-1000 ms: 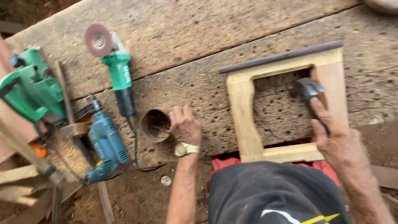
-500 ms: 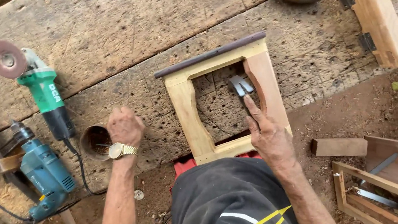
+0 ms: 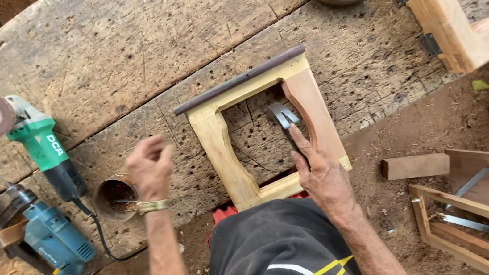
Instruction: The person places a dark wooden rail onto a light wooden frame on the workbench, positions nails along the rail, and hammers the nails in with a claw hammer. They then reposition the frame, take a hand saw, and saw a piece of wood at the bench.
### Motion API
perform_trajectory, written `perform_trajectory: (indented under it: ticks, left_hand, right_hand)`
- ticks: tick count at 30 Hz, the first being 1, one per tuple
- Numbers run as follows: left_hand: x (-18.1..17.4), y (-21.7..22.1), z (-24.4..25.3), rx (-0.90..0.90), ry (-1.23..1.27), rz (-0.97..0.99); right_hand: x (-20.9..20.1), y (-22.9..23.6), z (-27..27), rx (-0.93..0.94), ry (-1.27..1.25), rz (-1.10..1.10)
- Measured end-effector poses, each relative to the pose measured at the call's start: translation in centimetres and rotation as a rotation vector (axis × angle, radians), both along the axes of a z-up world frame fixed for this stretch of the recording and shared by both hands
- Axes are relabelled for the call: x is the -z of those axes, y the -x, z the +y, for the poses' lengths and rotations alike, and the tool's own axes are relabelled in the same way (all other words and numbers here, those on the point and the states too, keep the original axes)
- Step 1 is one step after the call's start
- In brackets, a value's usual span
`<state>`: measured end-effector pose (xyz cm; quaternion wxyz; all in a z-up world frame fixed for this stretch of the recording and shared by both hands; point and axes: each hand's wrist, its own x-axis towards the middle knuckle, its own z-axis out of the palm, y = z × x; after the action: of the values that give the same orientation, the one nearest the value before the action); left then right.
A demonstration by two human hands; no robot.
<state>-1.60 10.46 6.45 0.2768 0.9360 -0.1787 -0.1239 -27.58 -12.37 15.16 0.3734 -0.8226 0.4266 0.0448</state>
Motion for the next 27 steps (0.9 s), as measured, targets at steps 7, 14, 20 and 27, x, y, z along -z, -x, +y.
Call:
perform_trajectory:
  ticks: [7,14,20,27]
  left_hand:
    - [1.5,1.2,-15.0,0.308,0.546,0.029]
    - [4.8,0.5,-19.2,0.324,0.708,-0.019]
    - [3.1,0.4,-19.2,0.321,0.748,-0.008]
    - [2.5,0.6,-19.2,0.382,0.747,-0.052]
  right_hand:
    - [-0.3,-0.6,-0.6,0.023,-0.039,0.072]
    - [0.2,-0.5,-0.9,0.053,-0.041,0.031]
    - [-0.3,-0.9,-1.2,0.062,-0.085,0.102]
    - [-0.3,-0.9,-1.3,0.026,-0.045,0.055]
